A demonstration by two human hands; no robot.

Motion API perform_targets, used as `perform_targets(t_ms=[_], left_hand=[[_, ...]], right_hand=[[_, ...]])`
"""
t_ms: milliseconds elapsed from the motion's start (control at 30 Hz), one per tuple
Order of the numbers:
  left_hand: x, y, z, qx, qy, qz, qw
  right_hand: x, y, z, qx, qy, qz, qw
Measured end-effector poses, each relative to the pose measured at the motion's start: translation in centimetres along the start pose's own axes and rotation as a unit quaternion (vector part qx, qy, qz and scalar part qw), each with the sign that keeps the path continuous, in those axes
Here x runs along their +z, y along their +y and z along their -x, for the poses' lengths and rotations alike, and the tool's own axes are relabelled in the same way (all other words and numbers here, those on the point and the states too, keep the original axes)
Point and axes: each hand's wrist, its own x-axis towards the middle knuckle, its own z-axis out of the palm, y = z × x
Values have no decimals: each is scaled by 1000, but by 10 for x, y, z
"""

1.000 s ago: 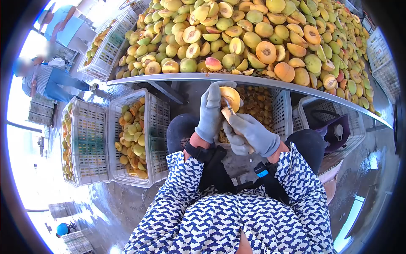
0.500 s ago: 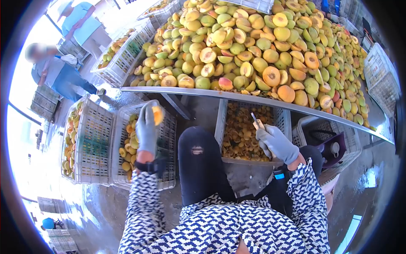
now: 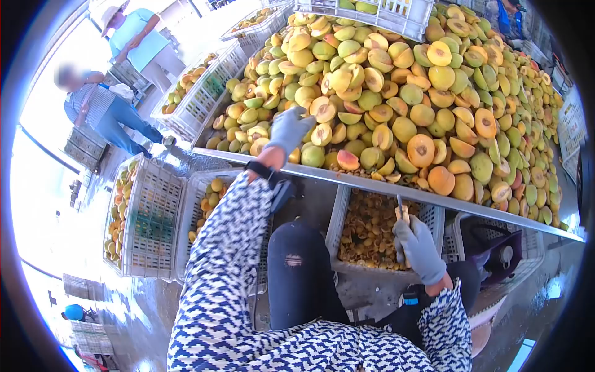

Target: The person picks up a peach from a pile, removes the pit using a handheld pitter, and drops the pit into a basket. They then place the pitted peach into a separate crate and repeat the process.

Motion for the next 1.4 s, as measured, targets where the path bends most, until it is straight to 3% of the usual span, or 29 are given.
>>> perform_targets(t_ms=[33,100,167,233,267,400,467,500,533,567,600,633,667,700,767,900,933,967,1000,1033,1100,1233,1400], left_hand=[[14,6,-17,-92,-71,12,993],[33,25,-28,-128,-73,-71,987],[41,41,-29,-132,-62,-61,987],[52,38,-28,-189,14,19,982],[55,37,-26,-192,47,28,980],[49,31,-25,-96,9,26,995],[40,30,-17,-57,33,82,994],[35,24,-18,-30,59,117,991],[57,-22,-42,16,33,281,959],[-1,45,13,-69,-26,332,940],[8,32,21,-72,-15,498,864],[-16,56,50,-114,-16,499,859],[-28,55,74,-150,-87,562,809],[-30,52,96,-142,-119,592,784],[-24,53,146,-171,-122,664,717],[24,40,205,-227,-114,678,689],[30,37,207,-233,-124,681,683],[43,36,207,-214,-91,669,706],[63,40,211,-203,-68,656,723],[71,39,211,-159,-54,663,729],[57,53,213,-189,-77,669,715],[50,55,215,-161,-106,705,683],[57,56,215,-145,-30,669,728]], right_hand=[[-3,-2,-1,0,-3,-4,1000],[-10,-7,-2,6,0,-25,1000],[-18,-6,-2,10,10,-26,1000],[-21,6,-3,-78,4,19,997],[-21,21,-7,-172,26,95,980],[-22,24,2,-252,-20,166,953],[-15,8,9,-120,29,70,990],[-14,10,9,-130,51,80,987],[-14,19,7,-148,66,87,983],[-12,23,5,-166,77,70,981],[-12,33,2,-181,83,73,977],[-13,42,-4,-248,54,85,964],[-14,52,-5,-194,54,104,974],[-6,43,-1,-205,41,106,972],[7,26,14,-171,27,71,982],[31,18,20,-94,-14,37,995],[34,27,12,-138,-10,67,988],[36,38,4,-172,1,98,980],[42,48,-4,-334,85,208,915],[47,50,-6,-371,99,207,900],[55,47,-4,-353,128,266,888],[64,52,-4,-353,157,328,862],[73,45,-7,-322,135,333,876]])
